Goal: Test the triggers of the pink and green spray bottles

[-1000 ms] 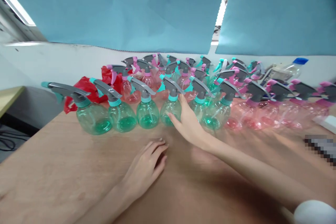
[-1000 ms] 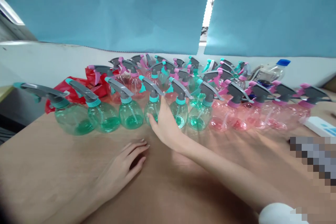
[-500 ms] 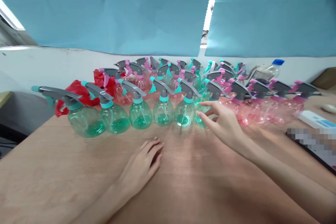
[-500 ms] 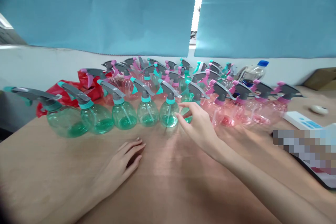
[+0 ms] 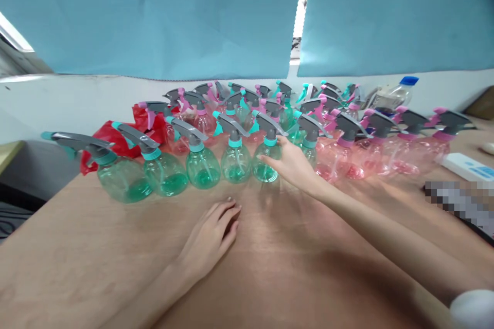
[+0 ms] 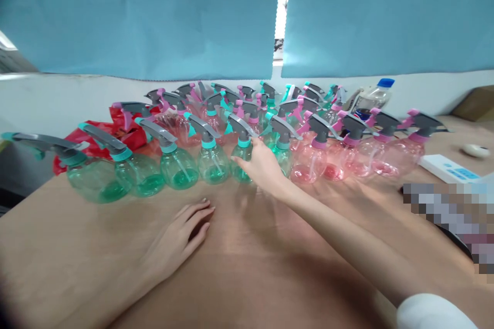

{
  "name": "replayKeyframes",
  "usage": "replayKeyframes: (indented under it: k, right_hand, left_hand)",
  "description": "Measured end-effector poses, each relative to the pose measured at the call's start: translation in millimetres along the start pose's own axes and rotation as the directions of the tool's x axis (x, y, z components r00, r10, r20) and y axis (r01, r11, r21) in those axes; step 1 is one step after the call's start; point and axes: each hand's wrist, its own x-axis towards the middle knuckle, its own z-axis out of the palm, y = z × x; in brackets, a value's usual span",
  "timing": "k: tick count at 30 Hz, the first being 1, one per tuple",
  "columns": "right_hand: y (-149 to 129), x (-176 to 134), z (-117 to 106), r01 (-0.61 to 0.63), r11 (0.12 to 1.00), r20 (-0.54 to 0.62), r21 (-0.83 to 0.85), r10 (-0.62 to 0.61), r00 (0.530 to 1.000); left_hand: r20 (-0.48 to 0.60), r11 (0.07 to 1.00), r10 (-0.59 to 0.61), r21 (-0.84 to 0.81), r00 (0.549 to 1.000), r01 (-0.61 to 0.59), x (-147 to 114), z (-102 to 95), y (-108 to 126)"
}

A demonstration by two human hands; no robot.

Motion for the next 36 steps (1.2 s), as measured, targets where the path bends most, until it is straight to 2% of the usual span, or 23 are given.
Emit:
replayKeyframes:
  k: [9,12,16,21,26,28,31,33,36]
  right_hand:
    - [-8,-31,-12,-0.007,0.984,0.033,-0.176,0.013,0.999]
    - [-8,-49,-21,0.033,0.971,0.060,-0.239,-0.019,0.998]
    - [-5,-74,-37,0.063,0.971,0.092,-0.231,-0.043,0.995]
    - [5,-99,-59,0.036,0.981,0.102,-0.189,-0.017,0.995]
    - [22,-114,-77,0.123,0.984,0.070,-0.128,-0.115,0.991]
    - [32,-116,-84,0.154,0.984,0.055,-0.088,-0.149,0.987]
    - [49,-114,-96,0.178,0.983,0.087,0.053,-0.182,0.979]
    - [61,-110,-106,0.136,0.966,0.130,0.219,-0.167,0.977]
    - [75,-100,-120,0.014,0.893,0.206,0.449,-0.118,0.971]
  left_hand:
    - [-0.025,0.996,-0.033,-0.078,0.999,0.031,10,-0.7,6]
    - [-0.035,0.986,-0.095,-0.144,0.995,0.089,13,0.8,13]
    - [-0.019,0.952,-0.142,-0.275,0.990,0.132,19,11.4,29]
    - [-0.011,0.884,-0.077,-0.464,0.997,0.063,36,35.5,57]
    - [-0.043,0.790,0.023,-0.612,0.999,-0.044,56,55.8,87]
    - [-0.045,0.782,0.050,-0.619,0.998,-0.068,63,60.1,97]
    - [0.000,0.774,0.046,-0.632,0.999,-0.036,73,62.9,109]
    - [0.036,0.772,0.032,-0.636,0.999,-0.002,81,64.0,116]
    - [0.078,0.781,0.023,-0.624,0.997,0.031,93,67.4,127]
